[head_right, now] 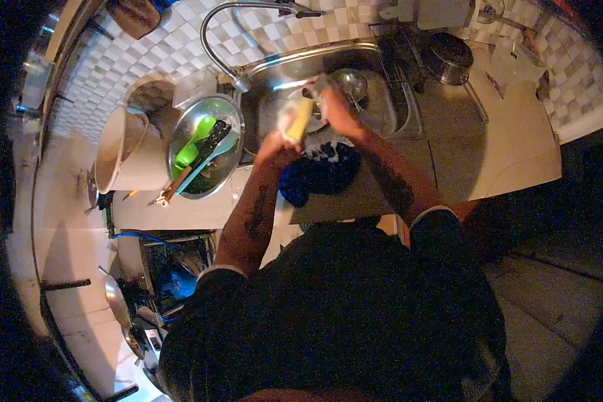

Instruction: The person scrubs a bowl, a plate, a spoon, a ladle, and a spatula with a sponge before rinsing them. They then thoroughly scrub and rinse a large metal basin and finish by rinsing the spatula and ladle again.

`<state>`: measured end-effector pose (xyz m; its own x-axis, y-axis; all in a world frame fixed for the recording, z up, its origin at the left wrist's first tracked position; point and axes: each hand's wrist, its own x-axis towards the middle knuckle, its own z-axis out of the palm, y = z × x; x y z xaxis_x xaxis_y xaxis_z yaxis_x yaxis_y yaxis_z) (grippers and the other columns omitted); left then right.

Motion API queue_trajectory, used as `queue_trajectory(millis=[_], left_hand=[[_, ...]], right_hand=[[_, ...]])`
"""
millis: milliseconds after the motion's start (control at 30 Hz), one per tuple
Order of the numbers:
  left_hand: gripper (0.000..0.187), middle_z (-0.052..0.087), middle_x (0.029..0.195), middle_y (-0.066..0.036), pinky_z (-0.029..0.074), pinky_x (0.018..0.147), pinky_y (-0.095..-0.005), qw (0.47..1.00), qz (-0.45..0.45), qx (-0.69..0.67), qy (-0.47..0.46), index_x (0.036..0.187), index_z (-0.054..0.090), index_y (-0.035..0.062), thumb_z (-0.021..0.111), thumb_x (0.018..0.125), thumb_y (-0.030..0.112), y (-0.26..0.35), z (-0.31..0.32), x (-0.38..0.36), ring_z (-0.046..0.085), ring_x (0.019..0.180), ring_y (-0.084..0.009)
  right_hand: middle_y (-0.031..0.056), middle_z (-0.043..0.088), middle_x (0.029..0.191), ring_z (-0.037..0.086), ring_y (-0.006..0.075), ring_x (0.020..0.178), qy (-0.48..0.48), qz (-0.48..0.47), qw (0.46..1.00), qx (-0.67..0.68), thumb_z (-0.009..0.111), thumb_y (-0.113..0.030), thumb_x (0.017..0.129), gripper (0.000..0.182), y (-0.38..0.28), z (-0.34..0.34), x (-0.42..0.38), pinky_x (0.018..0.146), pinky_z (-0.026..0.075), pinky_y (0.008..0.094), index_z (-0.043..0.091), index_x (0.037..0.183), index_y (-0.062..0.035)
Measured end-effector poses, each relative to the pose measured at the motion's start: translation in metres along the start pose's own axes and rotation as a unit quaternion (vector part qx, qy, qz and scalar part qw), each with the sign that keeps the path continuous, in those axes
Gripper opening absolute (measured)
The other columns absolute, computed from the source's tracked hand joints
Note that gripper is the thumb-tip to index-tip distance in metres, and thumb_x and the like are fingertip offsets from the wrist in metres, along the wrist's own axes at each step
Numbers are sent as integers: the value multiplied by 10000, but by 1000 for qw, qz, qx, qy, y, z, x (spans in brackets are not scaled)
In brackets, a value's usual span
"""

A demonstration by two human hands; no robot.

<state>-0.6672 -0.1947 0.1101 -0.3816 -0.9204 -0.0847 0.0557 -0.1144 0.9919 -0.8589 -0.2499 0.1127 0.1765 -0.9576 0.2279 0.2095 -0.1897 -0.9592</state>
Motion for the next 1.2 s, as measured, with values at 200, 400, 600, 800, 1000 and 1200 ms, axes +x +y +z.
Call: queue_trajectory(millis=[200, 400, 600, 800, 1000, 1200], left_hand=[[689, 557, 1191, -134, 508, 866, -328, 988, 113, -64, 85, 1383, 348, 77, 711, 809, 191, 29, 10, -8, 568, 1116, -243], [668, 440, 1320, -166, 432, 944, -448, 962, 82, -178, 190, 1365, 394, 90, 712, 787, 196, 55, 37, -2, 504, 1134, -307], [409, 569, 1102, -171, 428, 920, -413, 862, 196, 277, 376, 1188, 547, 38, 647, 859, 260, 28, 15, 37, 544, 1053, -296], [188, 640, 1065, -136, 460, 906, -342, 798, 407, 327, 302, 967, 630, 11, 579, 829, 129, 38, 33, 33, 605, 1012, -245], [286, 624, 1073, -121, 490, 861, -344, 956, 230, -50, 175, 1111, 571, 29, 586, 852, 150, 34, 6, 44, 603, 1010, -226], [382, 614, 1005, -125, 513, 781, -366, 905, 301, 261, 152, 1218, 487, 40, 563, 909, 251, -38, -14, 34, 619, 895, -268]], right_hand=[[55, 574, 1141, 584, 196, 1029, 39, -186, 982, 15, 578, -46, 852, 394, 4, 25, -19, 842, 514, 344, 425, 1214, -64], [29, 625, 924, 620, 165, 825, 83, 49, 966, 240, 505, -367, 932, 301, 9, 50, -9, 753, 503, 309, 563, 1050, -97], [74, 617, 935, 569, 180, 891, 153, 166, 969, 98, 470, -371, 989, 369, -8, 84, -21, 791, 465, 320, 561, 1107, -33], [83, 602, 1148, 554, 161, 1028, 26, -81, 992, -88, 423, -304, 1010, 424, 32, 54, -18, 915, 432, 307, 473, 1307, -5], [133, 589, 1094, 564, 230, 995, -10, -71, 989, -133, 468, -217, 986, 360, -14, 72, -34, 905, 437, 327, 459, 1265, 9], [208, 564, 1158, 530, 378, 1099, -117, -151, 898, -396, 520, -212, 918, 341, -10, 64, -26, 978, 402, 423, 527, 1201, -21]])
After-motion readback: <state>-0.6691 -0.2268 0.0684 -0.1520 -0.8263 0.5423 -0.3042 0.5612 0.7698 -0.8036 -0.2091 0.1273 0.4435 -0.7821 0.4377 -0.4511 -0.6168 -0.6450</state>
